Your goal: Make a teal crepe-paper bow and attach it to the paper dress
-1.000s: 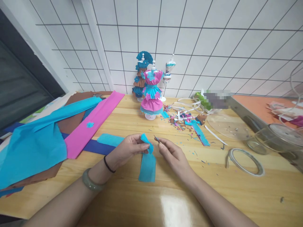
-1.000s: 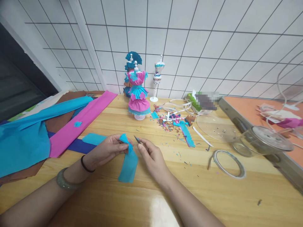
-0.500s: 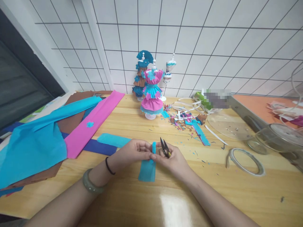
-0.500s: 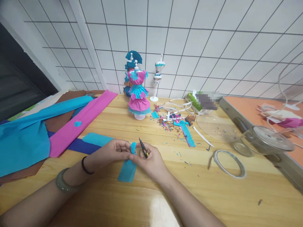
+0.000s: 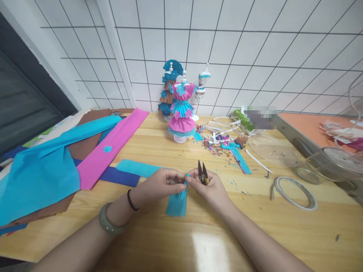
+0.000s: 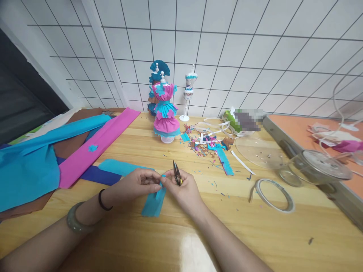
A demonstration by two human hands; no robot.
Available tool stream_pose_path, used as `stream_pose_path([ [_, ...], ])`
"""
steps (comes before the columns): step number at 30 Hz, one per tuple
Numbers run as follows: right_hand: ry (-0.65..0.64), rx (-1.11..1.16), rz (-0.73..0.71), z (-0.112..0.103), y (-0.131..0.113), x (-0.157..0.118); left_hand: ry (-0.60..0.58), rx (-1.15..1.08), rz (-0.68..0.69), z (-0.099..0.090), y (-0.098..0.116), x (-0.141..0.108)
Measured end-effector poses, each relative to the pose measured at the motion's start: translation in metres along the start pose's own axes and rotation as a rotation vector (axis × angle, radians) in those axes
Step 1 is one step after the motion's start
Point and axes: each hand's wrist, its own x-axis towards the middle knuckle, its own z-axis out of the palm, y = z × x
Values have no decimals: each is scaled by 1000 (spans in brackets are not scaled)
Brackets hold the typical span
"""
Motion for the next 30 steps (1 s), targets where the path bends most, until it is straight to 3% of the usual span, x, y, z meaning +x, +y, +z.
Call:
stream_pose_path([
  [8,-46,-18,-12,-1,-1,0,79,13,30,-2,-3,1],
  [14,-163,-114,-78,-10,0,0,147,1,77,-4,1,0],
  [20,-202,-282,-136,-14,-1,-3,195,-33,83,-5,8,-1],
  [30,-284,-398,-252,-13,-2,-1,229,276,147,-3,8,-2],
])
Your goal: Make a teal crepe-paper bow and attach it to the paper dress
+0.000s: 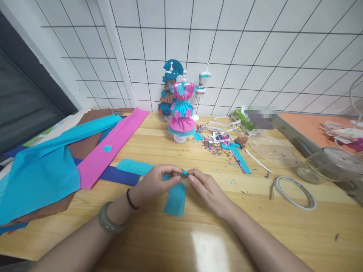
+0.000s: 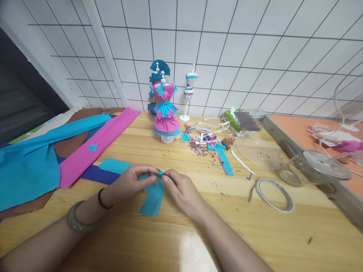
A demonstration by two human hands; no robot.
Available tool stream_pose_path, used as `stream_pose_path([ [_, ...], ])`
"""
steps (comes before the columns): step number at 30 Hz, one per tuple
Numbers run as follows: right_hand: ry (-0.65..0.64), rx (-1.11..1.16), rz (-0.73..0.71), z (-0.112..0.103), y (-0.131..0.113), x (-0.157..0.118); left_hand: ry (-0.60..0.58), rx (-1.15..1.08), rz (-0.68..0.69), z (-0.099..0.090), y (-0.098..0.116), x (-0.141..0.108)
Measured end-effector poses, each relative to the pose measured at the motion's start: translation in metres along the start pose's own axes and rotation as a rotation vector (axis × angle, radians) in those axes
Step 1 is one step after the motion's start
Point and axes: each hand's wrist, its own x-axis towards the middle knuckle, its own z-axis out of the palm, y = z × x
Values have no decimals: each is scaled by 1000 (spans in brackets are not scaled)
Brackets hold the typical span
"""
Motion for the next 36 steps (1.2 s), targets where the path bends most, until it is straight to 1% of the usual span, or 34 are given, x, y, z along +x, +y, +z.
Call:
stream_pose_path([
  [6,-32,-37,3,0,-1,-2,13,99,25,1,4,-2],
  [14,-19,-73,13,0,-1,-1,23,124,58,1,6,-2],
  [24,4,-101,-5,-1,-2,-2,9,150,95,0,6,-2],
  [32,27,-64,3,-1,-1,-2,4,133,92,0,4,-3],
  [36,52,43,20,0,0,0,9,114,81,0,4,-3],
])
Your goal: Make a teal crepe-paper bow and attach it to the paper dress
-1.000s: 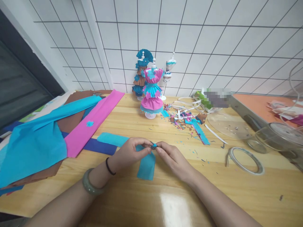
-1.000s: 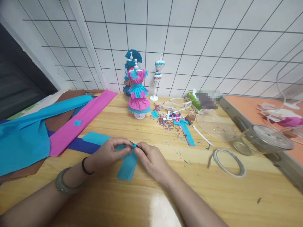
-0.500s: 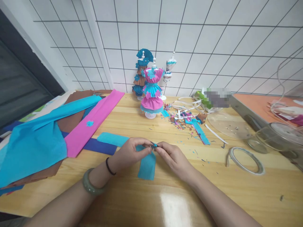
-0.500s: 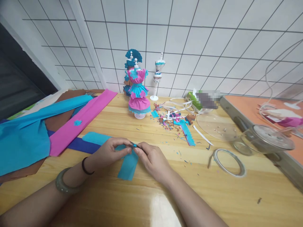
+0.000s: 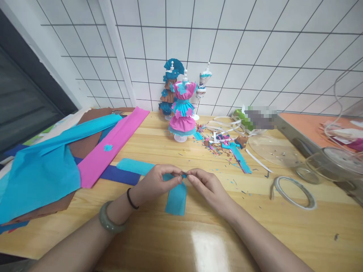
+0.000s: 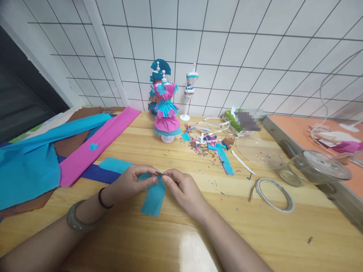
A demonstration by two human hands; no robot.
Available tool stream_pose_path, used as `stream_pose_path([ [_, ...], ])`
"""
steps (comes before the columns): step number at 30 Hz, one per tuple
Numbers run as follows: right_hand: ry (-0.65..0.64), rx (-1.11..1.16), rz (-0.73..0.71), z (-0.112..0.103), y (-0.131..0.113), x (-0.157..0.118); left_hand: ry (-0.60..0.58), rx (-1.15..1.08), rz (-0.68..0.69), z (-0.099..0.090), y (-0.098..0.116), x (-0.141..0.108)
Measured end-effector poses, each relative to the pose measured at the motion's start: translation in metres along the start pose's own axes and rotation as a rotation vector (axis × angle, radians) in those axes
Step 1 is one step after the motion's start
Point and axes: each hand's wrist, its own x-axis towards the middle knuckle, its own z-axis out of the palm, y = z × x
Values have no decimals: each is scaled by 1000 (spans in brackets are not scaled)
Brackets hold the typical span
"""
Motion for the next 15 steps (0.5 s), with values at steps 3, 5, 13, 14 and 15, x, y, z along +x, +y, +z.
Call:
stream_pose_path([
  [3,71,93,47,-1,3,2,10,-1,-8,-1,1,0],
  [5,105,148,98,-3,4,2,17,-10,-25,-1,1,0],
  [13,111,196,95,10,1,1,-6,-38,-45,0,1,1],
  [14,107,181,99,12,0,0,-3,-29,-34,0,1,1],
  [15,106,168,96,13,0,0,-1,-18,-22,1,0,1],
])
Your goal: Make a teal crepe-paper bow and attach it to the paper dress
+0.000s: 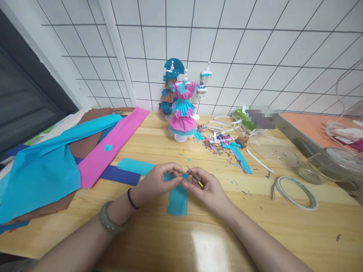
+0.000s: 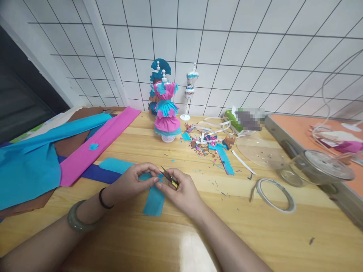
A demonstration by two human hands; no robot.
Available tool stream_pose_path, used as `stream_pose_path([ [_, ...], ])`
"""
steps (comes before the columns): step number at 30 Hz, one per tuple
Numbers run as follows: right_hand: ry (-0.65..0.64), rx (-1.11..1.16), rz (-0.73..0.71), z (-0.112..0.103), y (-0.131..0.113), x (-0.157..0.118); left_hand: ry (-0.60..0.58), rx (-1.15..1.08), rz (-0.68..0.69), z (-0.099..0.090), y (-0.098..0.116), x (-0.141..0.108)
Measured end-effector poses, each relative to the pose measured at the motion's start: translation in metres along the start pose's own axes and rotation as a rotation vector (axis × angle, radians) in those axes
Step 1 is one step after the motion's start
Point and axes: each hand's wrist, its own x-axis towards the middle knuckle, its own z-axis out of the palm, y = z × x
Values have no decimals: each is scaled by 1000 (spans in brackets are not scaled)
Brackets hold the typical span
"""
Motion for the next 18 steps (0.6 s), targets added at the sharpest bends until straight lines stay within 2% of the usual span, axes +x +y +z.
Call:
stream_pose_path([
  [10,35,-18,-30,-5,0,1,-12,46,5,3,-4,-2],
  [18,53,-21,-30,-9,0,2,136,-54,-19,0,-6,1],
])
